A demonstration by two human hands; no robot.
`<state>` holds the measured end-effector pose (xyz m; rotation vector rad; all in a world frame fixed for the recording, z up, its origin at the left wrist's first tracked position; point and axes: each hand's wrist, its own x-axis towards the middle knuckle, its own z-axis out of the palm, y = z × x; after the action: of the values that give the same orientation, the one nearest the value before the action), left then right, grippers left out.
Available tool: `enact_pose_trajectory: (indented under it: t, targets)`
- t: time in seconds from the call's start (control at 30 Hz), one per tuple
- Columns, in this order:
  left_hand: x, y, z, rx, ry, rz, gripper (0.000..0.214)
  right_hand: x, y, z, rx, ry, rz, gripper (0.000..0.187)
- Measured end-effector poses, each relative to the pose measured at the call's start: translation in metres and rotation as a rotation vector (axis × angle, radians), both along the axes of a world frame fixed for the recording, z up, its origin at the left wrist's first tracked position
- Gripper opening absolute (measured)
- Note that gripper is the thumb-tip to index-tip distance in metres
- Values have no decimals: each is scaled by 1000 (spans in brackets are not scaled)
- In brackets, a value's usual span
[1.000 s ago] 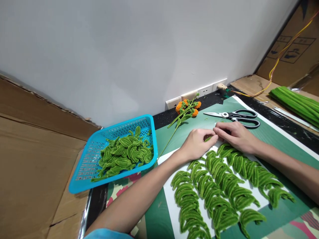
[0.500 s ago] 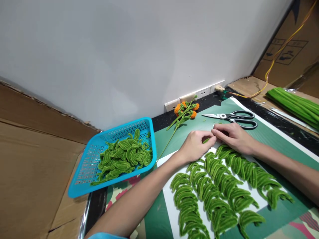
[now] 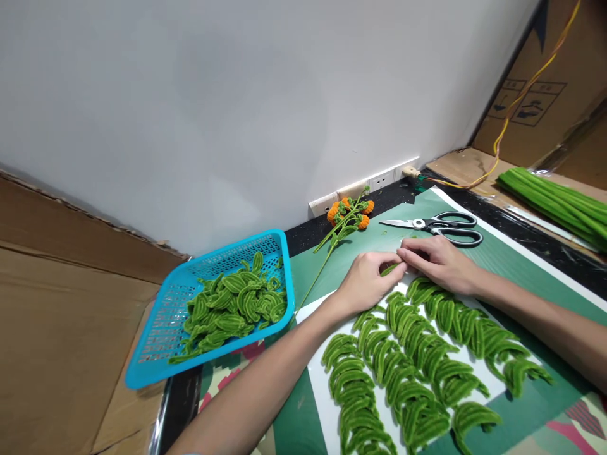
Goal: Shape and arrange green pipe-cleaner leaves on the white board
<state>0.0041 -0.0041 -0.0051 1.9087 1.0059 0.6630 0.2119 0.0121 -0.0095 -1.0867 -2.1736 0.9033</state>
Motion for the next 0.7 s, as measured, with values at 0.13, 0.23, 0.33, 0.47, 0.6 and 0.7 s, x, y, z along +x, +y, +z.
enact_pose_trajectory:
  t: [0.13,0.23,0.33,0.47,0.6,0.7]
  targets:
    - [0,0,0,2,-4,5,32,0,0,-1,4,0,-2,49]
    - [0,1,0,-1,12,6,33,1,1,-2,4,-2,-4,49]
    - [-1,0,1,-3,14,6,34,1,1,-2,0,1,-4,49]
    - [-1,0,2,-4,15,17,33,0,0,-1,-1,9,-19,50]
    - [0,1,5,-10,-7,46,32,1,1,-1,19,31,-92,50]
    - [0,1,5,-30,-14,54,31,1,1,-2,20,42,-96,50]
